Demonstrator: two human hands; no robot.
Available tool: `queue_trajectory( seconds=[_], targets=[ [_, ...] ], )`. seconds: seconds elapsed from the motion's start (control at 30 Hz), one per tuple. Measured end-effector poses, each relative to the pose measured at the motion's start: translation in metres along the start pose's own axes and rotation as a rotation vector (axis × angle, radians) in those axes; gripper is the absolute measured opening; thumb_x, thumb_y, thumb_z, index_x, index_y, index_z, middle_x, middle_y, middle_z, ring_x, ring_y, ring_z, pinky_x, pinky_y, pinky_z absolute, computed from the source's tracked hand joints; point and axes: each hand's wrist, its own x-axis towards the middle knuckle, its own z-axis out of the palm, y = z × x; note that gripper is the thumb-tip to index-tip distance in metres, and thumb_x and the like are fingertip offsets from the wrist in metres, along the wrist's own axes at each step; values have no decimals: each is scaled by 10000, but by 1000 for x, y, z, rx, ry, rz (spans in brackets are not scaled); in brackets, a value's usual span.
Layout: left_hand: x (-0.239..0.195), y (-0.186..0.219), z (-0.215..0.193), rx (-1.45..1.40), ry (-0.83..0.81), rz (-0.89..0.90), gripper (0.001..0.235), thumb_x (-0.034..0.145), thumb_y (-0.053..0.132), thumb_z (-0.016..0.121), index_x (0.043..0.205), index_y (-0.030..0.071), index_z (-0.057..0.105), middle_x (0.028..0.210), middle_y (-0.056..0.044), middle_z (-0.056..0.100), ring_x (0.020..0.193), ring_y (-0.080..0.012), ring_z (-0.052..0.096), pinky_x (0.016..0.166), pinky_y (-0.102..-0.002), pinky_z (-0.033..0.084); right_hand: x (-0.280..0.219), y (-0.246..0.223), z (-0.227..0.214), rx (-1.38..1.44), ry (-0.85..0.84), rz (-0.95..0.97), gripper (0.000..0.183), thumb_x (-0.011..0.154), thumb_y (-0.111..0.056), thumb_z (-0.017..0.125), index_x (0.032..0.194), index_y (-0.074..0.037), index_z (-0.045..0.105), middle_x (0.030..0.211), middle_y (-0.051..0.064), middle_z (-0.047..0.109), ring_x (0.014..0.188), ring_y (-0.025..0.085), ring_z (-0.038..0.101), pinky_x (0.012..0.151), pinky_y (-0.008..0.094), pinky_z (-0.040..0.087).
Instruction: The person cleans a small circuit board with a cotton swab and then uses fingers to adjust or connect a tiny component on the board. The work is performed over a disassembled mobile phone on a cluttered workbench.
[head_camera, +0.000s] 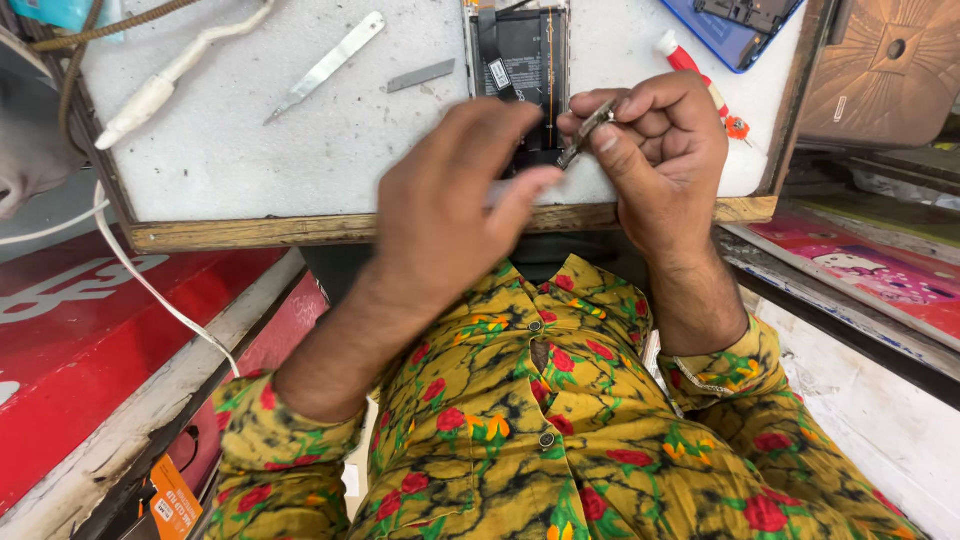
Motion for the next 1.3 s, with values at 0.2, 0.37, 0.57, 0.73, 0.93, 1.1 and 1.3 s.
queue_trajectory(
  seconds=[0.2, 0.37, 0.57, 0.73, 0.93, 1.1, 1.3],
  targets=[
    [4, 6, 26, 10, 3, 78, 330, 984, 175, 798, 1251, 66, 638, 1043, -60, 676, 914, -261, 688, 765, -386, 559, -1, 3, -2, -5, 33, -18, 206, 1100, 31, 663, 1175, -23, 480, 1254, 248, 688, 1095, 237, 712, 1044, 357, 590],
    [2, 4, 29, 35, 36, 135, 208, 964, 97, 781, 1141, 59, 678, 933, -65, 637, 824, -252, 668, 713, -398, 540, 0, 3, -2, -34, 16, -4, 209, 1098, 61, 598, 1200, -43, 448, 1274, 263, 669, 1157, 283, 724, 1072, 389, 601],
    [1, 4, 30, -59, 44, 39, 176, 988, 86, 777, 1118, 73, 660, 948, -61, 658, 842, -258, 687, 677, -370, 542, 1, 0, 1, -50, -15, 19, 212, 1120, 110, 500, 1230, -45, 407, 1318, 283, 646, 1196, 298, 714, 1112, 410, 598],
    [2, 1, 29, -195, 24, -69, 144, 977, 84, 765, 1086, 54, 675, 913, -71, 677, 750, -211, 688, 659, -337, 548, 4, -2, 2, -79, -2, 46, 214, 1121, 113, 490, 1254, -33, 408, 1291, 293, 664, 1160, 278, 716, 1075, 394, 602],
    [-1, -11, 26, -500, -7, -288, 112, 991, 78, 770, 1021, 28, 674, 831, 8, 666, 686, -37, 588, 614, -210, 489, 5, -4, 5, -35, 97, 85, 209, 1102, 112, 506, 1277, -1, 483, 1216, 225, 669, 1091, 237, 713, 1023, 374, 615],
    [-7, -22, 24, -829, -5, -399, 96, 1023, 47, 729, 1039, 1, 646, 900, 25, 677, 773, 6, 564, 678, -173, 483, 5, -10, 11, -61, 77, 77, 140, 1084, 101, 514, 1190, 11, 525, 1247, 231, 690, 1127, 271, 726, 1051, 404, 615],
    [-9, -31, 25, -1057, -29, -457, 92, 1037, 31, 685, 1100, -11, 633, 941, -4, 708, 804, -8, 614, 706, -182, 510, 6, -12, 12, -58, 74, 105, 139, 1078, 70, 534, 1206, 17, 538, 1193, 223, 703, 1095, 289, 739, 1019, 412, 624]
  ],
)
